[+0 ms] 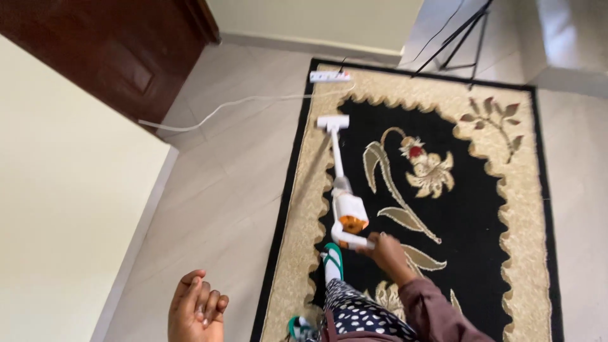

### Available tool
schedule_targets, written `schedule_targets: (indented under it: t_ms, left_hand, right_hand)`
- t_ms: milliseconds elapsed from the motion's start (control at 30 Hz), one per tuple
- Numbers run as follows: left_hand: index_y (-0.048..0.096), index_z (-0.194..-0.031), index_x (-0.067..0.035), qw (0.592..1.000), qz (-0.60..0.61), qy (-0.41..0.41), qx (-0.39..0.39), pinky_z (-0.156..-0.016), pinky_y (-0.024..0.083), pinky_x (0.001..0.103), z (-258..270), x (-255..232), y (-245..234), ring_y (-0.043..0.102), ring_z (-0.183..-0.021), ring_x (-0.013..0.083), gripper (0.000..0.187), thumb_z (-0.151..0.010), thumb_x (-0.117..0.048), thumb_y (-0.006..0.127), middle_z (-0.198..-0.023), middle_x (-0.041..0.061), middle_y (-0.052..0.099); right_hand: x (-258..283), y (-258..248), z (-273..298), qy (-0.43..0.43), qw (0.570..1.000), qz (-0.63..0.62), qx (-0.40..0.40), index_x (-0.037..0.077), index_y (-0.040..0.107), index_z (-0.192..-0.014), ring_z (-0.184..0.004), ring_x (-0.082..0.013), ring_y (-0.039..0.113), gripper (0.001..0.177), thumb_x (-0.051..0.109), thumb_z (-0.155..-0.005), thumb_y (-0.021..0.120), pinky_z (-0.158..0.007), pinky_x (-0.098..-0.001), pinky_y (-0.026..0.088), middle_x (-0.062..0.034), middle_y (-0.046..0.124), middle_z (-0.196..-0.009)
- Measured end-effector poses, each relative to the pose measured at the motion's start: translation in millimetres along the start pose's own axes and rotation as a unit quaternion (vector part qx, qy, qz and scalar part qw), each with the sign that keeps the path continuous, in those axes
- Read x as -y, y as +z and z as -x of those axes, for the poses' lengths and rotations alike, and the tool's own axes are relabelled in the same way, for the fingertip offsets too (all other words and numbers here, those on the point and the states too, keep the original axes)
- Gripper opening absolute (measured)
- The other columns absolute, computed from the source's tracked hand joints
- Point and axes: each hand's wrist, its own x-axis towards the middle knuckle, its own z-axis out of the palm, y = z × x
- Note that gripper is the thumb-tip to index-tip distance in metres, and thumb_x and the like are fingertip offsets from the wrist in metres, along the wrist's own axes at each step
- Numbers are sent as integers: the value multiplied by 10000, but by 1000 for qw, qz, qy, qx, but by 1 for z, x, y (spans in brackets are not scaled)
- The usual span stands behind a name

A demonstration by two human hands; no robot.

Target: The person cleans a rug by moving a handheld vacuum cleaner back and forth across the patterned surface.

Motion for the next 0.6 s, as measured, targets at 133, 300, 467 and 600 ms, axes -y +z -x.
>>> schedule_targets:
  t_ms: [133, 300, 467, 600]
  left_hand:
    - [633, -1027, -94, 999, -21, 1, -36, -538, 380, 303, -17, 11, -43, 225, -382, 63, 134, -1043, -161, 518, -475, -65, 271]
    - [644, -1020, -118, 997, -11, -38, -66, -503, 403, 333, -18, 31, -92, 244, -352, 83, 181, -1031, -178, 474, -445, -58, 290]
    - [639, -1024, -114, 997, -35, -40, -58, -494, 406, 351, -22, 20, -71, 246, -334, 97, 169, -1036, -170, 479, -429, -45, 288]
    - [650, -1033, -103, 999, -2, -19, 40, -492, 409, 332, -36, 12, -65, 229, -323, 82, 158, -1030, -148, 499, -436, -51, 285]
  right_hand:
    - [5, 2, -62, -25, 999, 14, 25, 120, 785, -968, -865, -355, 742, 525, 585, -730, 839, -754, -445, 556, -168, 774, -892]
    - [19, -3, -117, 7, 999, 30, 33, 138, 770, -1058, -829, -312, 745, 562, 585, -724, 838, -743, -429, 563, -135, 778, -906]
    - [20, 2, -137, 14, 1000, -12, 8, 135, 775, -1061, -819, -290, 764, 577, 591, -712, 827, -736, -419, 583, -118, 778, -922]
    - [33, 1, -119, 30, 999, -4, -25, 125, 781, -1036, -860, -325, 748, 550, 589, -745, 827, -740, -449, 571, -126, 770, -927]
